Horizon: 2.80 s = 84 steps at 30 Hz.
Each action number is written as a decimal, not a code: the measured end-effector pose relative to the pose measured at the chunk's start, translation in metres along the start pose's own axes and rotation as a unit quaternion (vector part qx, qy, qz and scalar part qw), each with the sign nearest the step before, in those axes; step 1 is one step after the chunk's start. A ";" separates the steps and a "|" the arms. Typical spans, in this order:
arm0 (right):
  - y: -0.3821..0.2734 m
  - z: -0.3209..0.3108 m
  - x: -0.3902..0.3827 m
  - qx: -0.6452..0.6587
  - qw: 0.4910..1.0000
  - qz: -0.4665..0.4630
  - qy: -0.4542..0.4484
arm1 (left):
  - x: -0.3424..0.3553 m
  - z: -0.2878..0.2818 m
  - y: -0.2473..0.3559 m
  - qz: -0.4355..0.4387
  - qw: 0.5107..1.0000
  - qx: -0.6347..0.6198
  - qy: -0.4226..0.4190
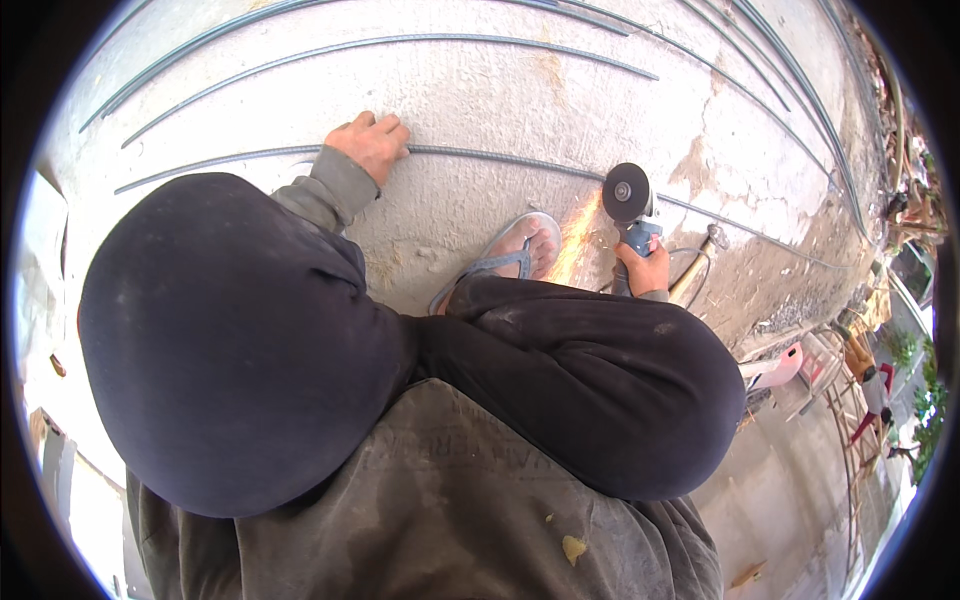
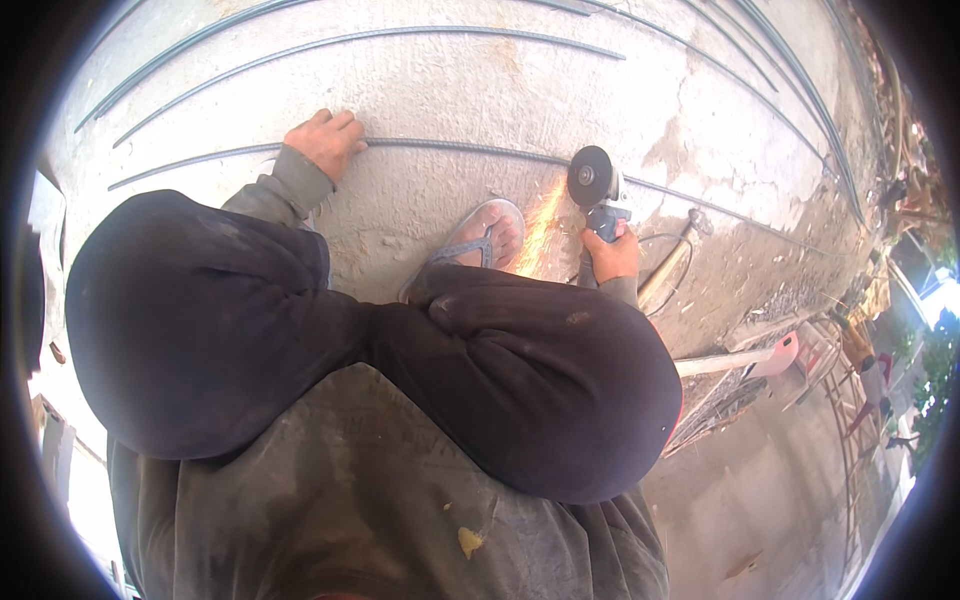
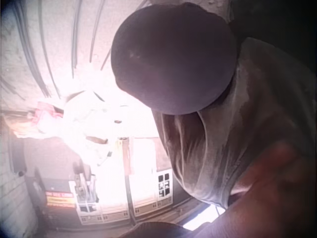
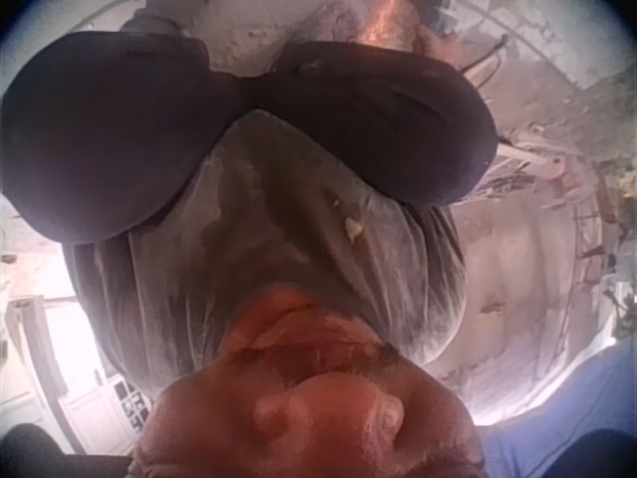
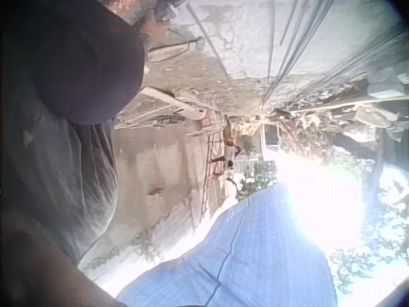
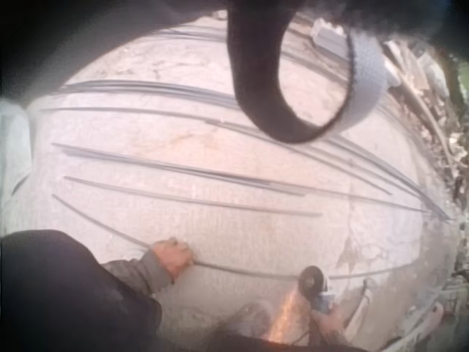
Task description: The person uses an angle grinder to cut several long metal rods into shorter segments on a concrete floor. They repeatedly position the rods, cut them, and then gather the cut pieces into a bundle.
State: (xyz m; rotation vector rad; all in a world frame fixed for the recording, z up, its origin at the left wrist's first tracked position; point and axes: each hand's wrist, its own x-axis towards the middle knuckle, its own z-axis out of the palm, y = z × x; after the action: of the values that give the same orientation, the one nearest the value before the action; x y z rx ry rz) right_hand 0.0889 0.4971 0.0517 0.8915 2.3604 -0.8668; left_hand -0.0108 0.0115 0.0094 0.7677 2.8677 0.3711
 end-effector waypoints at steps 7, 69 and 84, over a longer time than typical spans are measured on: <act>-0.013 -0.003 -0.003 0.016 0.999 -0.010 -0.030 | -0.001 -0.001 0.000 0.002 1.000 -0.003 0.005; -0.024 -0.006 -0.007 -0.021 0.999 0.006 -0.030 | -0.002 -0.002 -0.001 -0.004 1.000 0.015 -0.011; 0.032 -0.030 -0.034 0.222 0.974 -0.003 0.039 | 0.117 -0.071 -0.047 -0.040 0.998 -0.046 0.034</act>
State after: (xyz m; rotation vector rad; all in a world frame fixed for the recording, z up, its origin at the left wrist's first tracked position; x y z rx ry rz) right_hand 0.1284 0.5228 0.0806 1.1045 2.2706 -1.4206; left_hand -0.1477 0.0175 0.0550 0.6344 2.9096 0.5236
